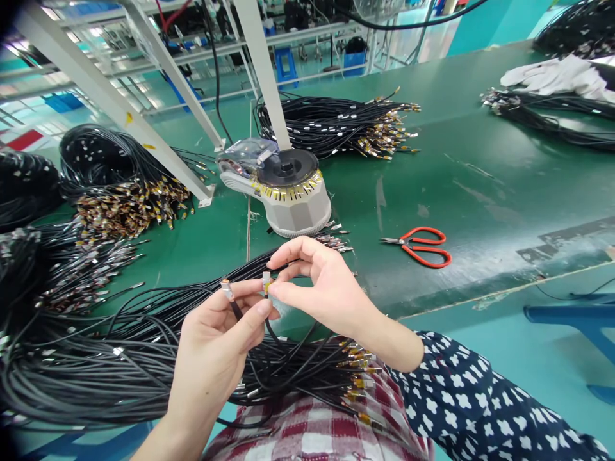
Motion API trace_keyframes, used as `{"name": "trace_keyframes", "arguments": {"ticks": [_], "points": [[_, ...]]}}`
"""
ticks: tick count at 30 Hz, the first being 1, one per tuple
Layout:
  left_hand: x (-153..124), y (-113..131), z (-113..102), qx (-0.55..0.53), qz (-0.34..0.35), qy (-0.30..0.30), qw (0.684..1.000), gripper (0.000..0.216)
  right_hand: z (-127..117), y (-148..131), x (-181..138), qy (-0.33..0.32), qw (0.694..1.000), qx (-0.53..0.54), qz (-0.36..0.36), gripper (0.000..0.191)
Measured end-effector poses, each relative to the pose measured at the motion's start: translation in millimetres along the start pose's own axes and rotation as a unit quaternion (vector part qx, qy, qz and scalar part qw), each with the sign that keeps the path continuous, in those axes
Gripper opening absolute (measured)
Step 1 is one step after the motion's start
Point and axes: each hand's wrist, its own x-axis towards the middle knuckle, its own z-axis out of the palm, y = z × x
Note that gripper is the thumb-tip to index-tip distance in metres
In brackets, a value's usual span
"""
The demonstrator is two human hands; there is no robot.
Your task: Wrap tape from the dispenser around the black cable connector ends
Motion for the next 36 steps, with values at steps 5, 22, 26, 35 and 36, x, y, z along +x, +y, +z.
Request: {"name": "trace_keyframes", "arguments": {"ticks": [5,22,26,35,36], "points": [[1.2,0.6,5.1,-0.045,-0.003,0.014,0.999,0.016,3.8,2.6,-2.0,0.028,1.000,0.004,-0.003,0.021],[13.9,5.4,1.1,-0.144,-0.114,-0.014,0.983,0.022,0.0,4.1,-0.5,0.042,0.999,0.002,-0.020,0.022],[14.4,2.6,1.0,-0.156,-0.109,-0.025,0.981,0.019,4.1,4.2,2.5,0.076,0.997,-0.015,-0.022,0.023],[12.9,-3.3,3.0,-0.169,-0.092,-0.019,0.981,0.013,7.4,7.5,6.9,0.053,0.997,0.063,0.011,0.027],[13.0,-3.2,3.3,-0.167,-0.090,-0.022,0.982,0.014,7.7,8.5,7.0,0.050,0.996,0.071,0.004,0.027]]}}
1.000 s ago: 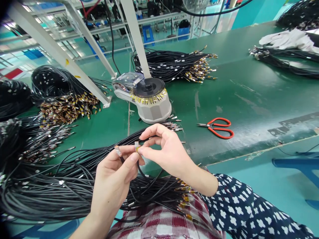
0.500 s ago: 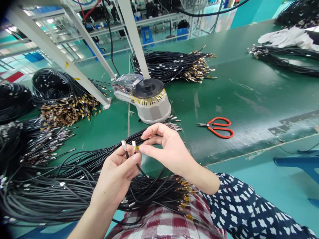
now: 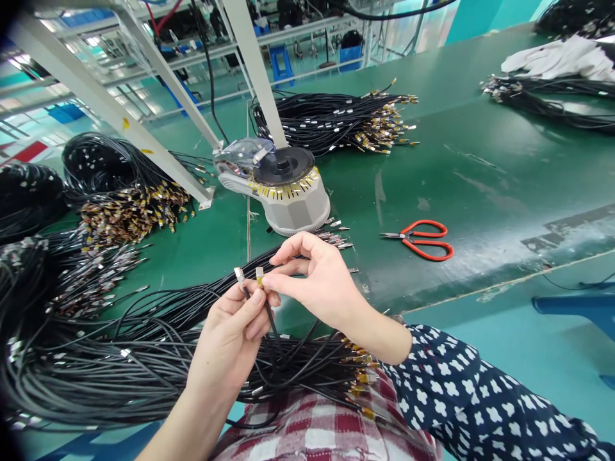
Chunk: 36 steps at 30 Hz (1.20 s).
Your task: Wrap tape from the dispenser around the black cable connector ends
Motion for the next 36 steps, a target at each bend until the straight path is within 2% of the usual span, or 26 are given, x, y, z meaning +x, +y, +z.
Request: {"name": "trace_keyframes", "arguments": {"ticks": [4,11,16,20,23,26,29,32,34,36], "points": [[1.0,0.7,1.4,0.009,-0.008,-0.016,1.000,0.015,1.5,4.4,-0.4,0.008,1.000,0.011,-0.027,0.027],[-1.6,2.0,-0.8,0.021,0.003,0.005,1.000,0.018,3.6,1.0,-6.4,0.038,0.997,-0.024,-0.069,0.029],[-3.6,3.4,0.9,0.050,0.010,-0.022,0.998,0.013,-2.3,-5.3,-5.8,-0.014,0.999,-0.028,-0.012,0.034],[-1.2,5.6,0.5,0.037,-0.012,-0.064,0.997,0.017,-4.1,-9.8,-2.8,-0.058,0.998,0.001,0.032,0.037],[2.0,6.6,-1.6,0.013,-0.045,-0.086,0.995,0.019,-5.4,-8.1,0.1,-0.085,0.995,0.019,0.042,0.036],[4.7,6.0,-2.2,0.005,-0.051,-0.079,0.996,0.014,-13.4,-2.5,5.4,-0.089,0.995,0.018,0.031,0.029],[5.7,4.9,-0.5,-0.003,-0.041,-0.057,0.998,0.018,-29.6,-2.8,12.6,-0.017,0.999,-0.026,-0.029,0.021],[5.4,3.6,1.4,-0.017,-0.045,-0.047,0.998,0.015,-46.7,-15.6,17.9,0.053,0.989,-0.098,-0.102,0.015],[5.1,2.2,1.8,-0.010,-0.043,-0.042,0.998,0.014,-53.7,-27.2,18.2,0.071,0.974,-0.166,-0.136,0.011],[5.3,0.2,1.2,0.014,-0.030,-0.032,0.999,0.013,-55.8,-34.5,15.6,0.046,0.949,-0.274,-0.149,0.008]]}}
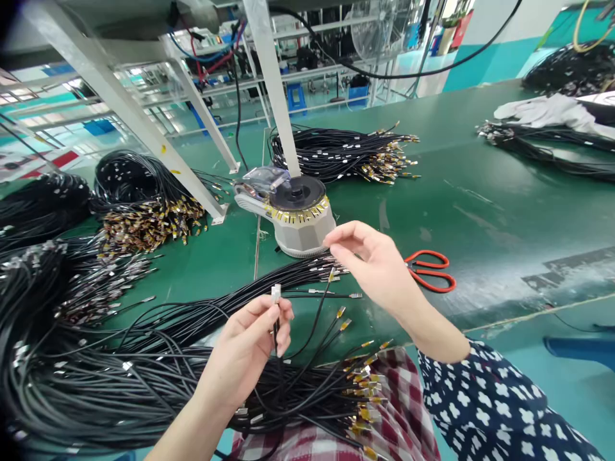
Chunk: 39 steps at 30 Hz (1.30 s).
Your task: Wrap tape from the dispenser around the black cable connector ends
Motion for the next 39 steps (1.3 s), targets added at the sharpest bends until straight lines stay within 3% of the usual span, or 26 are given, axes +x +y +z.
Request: {"name": "trace_keyframes", "arguments": {"ticks": [2,5,7,10,14,16,17,20,22,25,27,37,39], "points": [[0.5,-2.0,-0.9,0.025,0.012,0.009,1.000,0.015,1.6,0.1,-5.2,-0.069,0.988,-0.132,-0.044,0.014],[1.5,-3.7,-1.5,0.043,0.025,0.011,0.999,0.018,14.5,13.9,-19.8,-0.176,0.928,-0.299,-0.138,0.026],[1.8,-3.7,-1.1,0.048,0.032,0.008,0.998,0.019,24.3,25.7,-31.3,-0.251,0.888,-0.350,-0.163,0.030],[2.0,-2.9,-0.6,0.051,0.035,0.016,0.998,0.015,31.5,32.6,-47.2,-0.308,0.855,-0.394,-0.141,0.027],[2.8,-4.0,-2.3,0.056,0.054,0.048,0.996,0.016,23.7,16.0,-56.7,-0.388,0.827,-0.402,-0.061,0.026],[3.6,-6.0,-3.0,0.058,0.066,0.053,0.995,0.017,18.7,4.1,-51.4,-0.422,0.840,-0.341,-0.018,0.019],[3.9,-7.1,-3.0,0.058,0.069,0.054,0.995,0.017,17.6,-0.8,-46.1,-0.400,0.862,-0.311,0.004,0.016],[4.0,-9.5,-1.8,0.063,0.064,0.041,0.995,0.017,22.8,-6.9,-24.7,-0.218,0.947,-0.229,0.052,0.016],[3.5,-10.0,-1.0,0.071,0.055,0.033,0.995,0.016,31.1,-4.1,-12.3,-0.179,0.974,-0.119,0.073,0.020],[2.9,-8.9,-0.8,0.092,0.058,0.045,0.993,0.014,43.1,3.6,-2.8,-0.191,0.975,0.040,0.102,0.020],[3.2,-7.5,-1.0,0.110,0.065,0.052,0.990,0.013,47.3,7.2,-0.9,-0.201,0.969,0.087,0.118,0.021],[14.5,-6.7,-11.5,0.256,0.075,0.016,0.964,0.023,49.3,5.9,1.3,-0.235,0.960,0.096,0.120,0.017],[15.7,-8.4,-13.2,0.262,0.080,0.032,0.961,0.024,39.6,5.0,14.2,-0.197,0.974,0.061,0.098,0.018]]}}
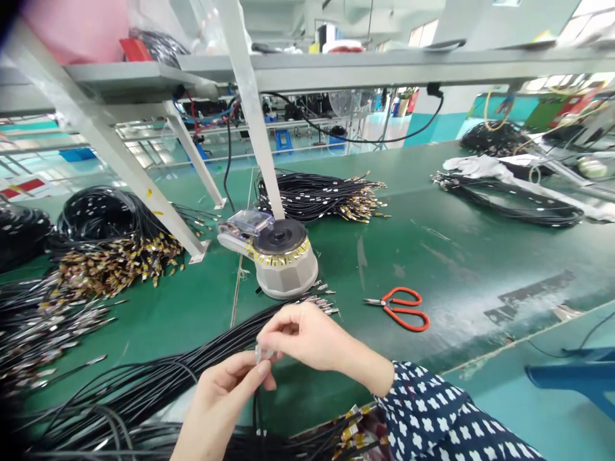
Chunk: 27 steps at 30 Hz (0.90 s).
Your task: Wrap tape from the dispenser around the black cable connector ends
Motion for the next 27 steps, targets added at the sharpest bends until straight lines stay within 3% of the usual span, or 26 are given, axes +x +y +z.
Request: {"name": "trace_keyframes", "arguments": {"ticks": [1,3,6,9,12,20,27], "points": [[0.0,-0.8,0.3,-0.009,-0.004,0.014,1.000,0.025,-10.3,-2.4,5.9,0.049,0.999,-0.019,-0.013,0.018],[-0.3,-1.9,1.8,-0.045,-0.019,0.044,0.998,0.026,-35.3,-5.7,21.2,0.214,0.974,-0.056,-0.043,0.021],[-0.1,-3.6,4.1,-0.086,-0.034,0.066,0.994,0.027,-69.8,-3.4,46.7,0.302,0.951,-0.061,-0.043,0.024],[0.8,-5.2,4.7,-0.098,-0.043,0.064,0.992,0.029,-85.2,3.5,64.2,0.286,0.957,-0.051,-0.007,0.031],[0.7,-4.9,4.2,-0.097,-0.051,0.059,0.992,0.030,-83.8,6.1,69.4,0.266,0.963,-0.046,0.005,0.028],[-1.9,-3.2,4.6,-0.086,-0.055,0.077,0.992,0.035,-68.7,-3.7,60.9,0.374,0.920,-0.083,-0.085,0.009],[-4.2,2.3,5.9,-0.087,-0.046,0.053,0.994,0.031,-67.1,2.5,63.7,0.350,0.935,-0.041,-0.050,0.015]]}}
